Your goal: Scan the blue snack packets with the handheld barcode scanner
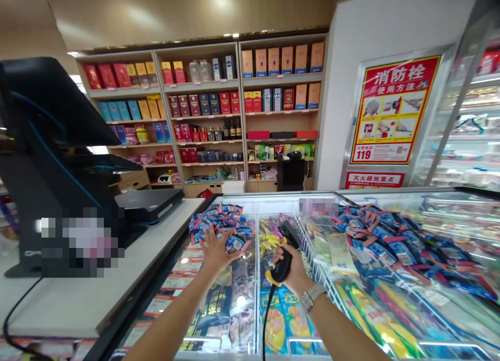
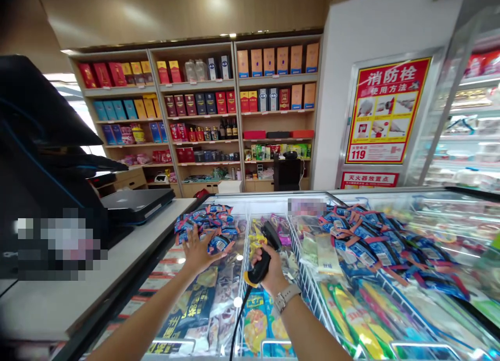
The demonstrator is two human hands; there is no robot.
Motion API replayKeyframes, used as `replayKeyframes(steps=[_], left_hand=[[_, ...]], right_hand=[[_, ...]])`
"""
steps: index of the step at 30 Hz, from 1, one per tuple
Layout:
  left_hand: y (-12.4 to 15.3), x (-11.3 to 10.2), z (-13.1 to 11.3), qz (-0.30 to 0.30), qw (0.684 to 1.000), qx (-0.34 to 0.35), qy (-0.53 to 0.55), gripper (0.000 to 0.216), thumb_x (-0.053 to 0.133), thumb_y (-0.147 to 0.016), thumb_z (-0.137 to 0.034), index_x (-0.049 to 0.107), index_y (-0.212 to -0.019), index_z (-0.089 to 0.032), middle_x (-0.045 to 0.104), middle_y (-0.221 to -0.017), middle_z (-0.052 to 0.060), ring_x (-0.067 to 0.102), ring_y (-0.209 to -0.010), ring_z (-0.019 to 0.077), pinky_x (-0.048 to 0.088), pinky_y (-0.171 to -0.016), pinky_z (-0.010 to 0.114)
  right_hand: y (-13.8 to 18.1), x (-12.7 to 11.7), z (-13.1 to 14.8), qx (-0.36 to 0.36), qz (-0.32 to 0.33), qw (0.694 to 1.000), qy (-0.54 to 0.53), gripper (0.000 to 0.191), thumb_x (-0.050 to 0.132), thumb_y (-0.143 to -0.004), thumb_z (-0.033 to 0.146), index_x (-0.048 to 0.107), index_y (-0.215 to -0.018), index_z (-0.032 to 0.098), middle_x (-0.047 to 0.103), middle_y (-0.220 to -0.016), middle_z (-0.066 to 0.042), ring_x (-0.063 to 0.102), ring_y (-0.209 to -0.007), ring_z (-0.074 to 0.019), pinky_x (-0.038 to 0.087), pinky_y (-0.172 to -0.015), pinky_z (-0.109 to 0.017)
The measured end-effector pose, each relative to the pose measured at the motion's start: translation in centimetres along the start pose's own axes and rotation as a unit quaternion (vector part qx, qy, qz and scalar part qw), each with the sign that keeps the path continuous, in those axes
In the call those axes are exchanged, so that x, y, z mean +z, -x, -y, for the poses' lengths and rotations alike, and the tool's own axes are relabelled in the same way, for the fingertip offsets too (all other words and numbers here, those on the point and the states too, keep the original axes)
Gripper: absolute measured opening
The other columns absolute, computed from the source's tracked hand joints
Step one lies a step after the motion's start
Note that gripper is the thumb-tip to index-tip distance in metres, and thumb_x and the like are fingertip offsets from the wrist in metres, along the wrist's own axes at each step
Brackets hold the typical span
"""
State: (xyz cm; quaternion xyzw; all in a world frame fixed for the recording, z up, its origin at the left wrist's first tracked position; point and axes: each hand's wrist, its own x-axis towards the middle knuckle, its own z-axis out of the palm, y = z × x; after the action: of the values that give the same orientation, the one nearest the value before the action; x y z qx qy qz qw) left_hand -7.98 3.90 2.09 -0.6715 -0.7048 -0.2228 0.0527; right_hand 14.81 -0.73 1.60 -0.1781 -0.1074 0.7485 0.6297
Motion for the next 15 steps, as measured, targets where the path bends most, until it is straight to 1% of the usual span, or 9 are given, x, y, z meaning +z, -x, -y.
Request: replayKeyframes(steps=[3,5,6,8,10,11,13,15], left_hand=[[0.1,0.0,-1.7,-0.031,0.998,0.026,-0.042,0.052,0.052,-0.077,-0.058,0.06,-0.12,-0.03,0.033,-0.148,0.009,0.004,-0.141,0.0377,0.006,-0.106,0.064],[-0.2,-0.5,-2.4,-0.046,0.996,0.036,-0.073,0.042,0.05,-0.082,-0.05,0.065,-0.111,-0.026,0.041,-0.143,0.012,0.015,-0.139,0.0365,0.009,-0.106,0.063],[-0.4,-0.9,-2.7,-0.043,0.995,0.04,-0.084,0.039,0.052,-0.081,-0.047,0.067,-0.107,-0.023,0.045,-0.14,0.014,0.022,-0.136,0.0371,0.013,-0.105,0.062],[-1.4,-1.7,-3.2,-0.014,0.995,0.034,-0.088,0.036,0.059,-0.076,-0.045,0.07,-0.098,-0.019,0.054,-0.128,0.019,0.035,-0.127,0.0398,0.026,-0.099,0.06],[-2.6,-2.4,-3.5,0.033,0.997,0.002,-0.066,0.035,0.066,-0.067,-0.048,0.071,-0.085,-0.018,0.061,-0.113,0.021,0.045,-0.117,0.043,0.036,-0.09,0.057],[-3.3,-2.6,-3.5,0.059,0.997,-0.019,-0.044,0.035,0.069,-0.061,-0.049,0.07,-0.077,-0.018,0.065,-0.104,0.02,0.049,-0.111,0.0441,0.039,-0.086,0.055],[-4.3,-2.6,-3.6,0.107,0.993,-0.045,0.028,0.03,0.076,-0.05,-0.045,0.064,-0.06,-0.019,0.068,-0.082,0.016,0.057,-0.1,0.0435,0.043,-0.081,0.049],[-4.6,-2.1,-4.0,0.134,0.98,-0.042,0.143,0.026,0.077,-0.046,-0.036,0.057,-0.051,-0.021,0.064,-0.062,0.008,0.063,-0.085,0.0365,0.046,-0.075,0.04]], right_hand=[[0.2,-0.1,0.5,0.009,-0.005,1.0,-0.023,0.019,0.07,-0.064,0.017,0.052,-0.073,0.019,0.047,-0.052,0.007,0.041,-0.042,-0.0056,0.039,-0.045,-0.018],[0.3,-0.1,0.8,0.016,-0.01,0.999,-0.036,0.019,0.069,-0.065,0.017,0.053,-0.075,0.019,0.047,-0.052,0.007,0.042,-0.042,-0.0055,0.039,-0.045,-0.018],[0.4,0.0,0.9,0.018,-0.014,0.999,-0.037,0.019,0.069,-0.065,0.018,0.053,-0.076,0.019,0.047,-0.052,0.007,0.042,-0.042,-0.0056,0.039,-0.045,-0.018],[0.5,0.1,1.1,0.016,-0.022,0.999,-0.03,0.018,0.069,-0.066,0.019,0.053,-0.074,0.019,0.047,-0.051,0.007,0.042,-0.042,-0.0059,0.039,-0.045,-0.018],[0.6,0.1,1.2,0.012,-0.024,0.999,-0.027,0.018,0.069,-0.066,0.02,0.052,-0.071,0.019,0.047,-0.051,0.007,0.043,-0.042,-0.0064,0.039,-0.044,-0.019],[0.6,0.1,1.2,0.011,-0.025,0.999,-0.029,0.018,0.069,-0.066,0.02,0.052,-0.071,0.019,0.048,-0.051,0.007,0.043,-0.042,-0.0065,0.04,-0.044,-0.019],[0.5,-0.1,1.2,0.011,-0.024,0.999,-0.028,0.018,0.069,-0.065,0.019,0.052,-0.071,0.019,0.048,-0.051,0.007,0.044,-0.042,-0.0067,0.04,-0.044,-0.02],[0.3,-0.3,1.4,0.005,-0.02,1.0,-0.013,0.017,0.069,-0.065,0.019,0.053,-0.071,0.019,0.05,-0.052,0.006,0.044,-0.041,-0.0068,0.041,-0.043,-0.02]])
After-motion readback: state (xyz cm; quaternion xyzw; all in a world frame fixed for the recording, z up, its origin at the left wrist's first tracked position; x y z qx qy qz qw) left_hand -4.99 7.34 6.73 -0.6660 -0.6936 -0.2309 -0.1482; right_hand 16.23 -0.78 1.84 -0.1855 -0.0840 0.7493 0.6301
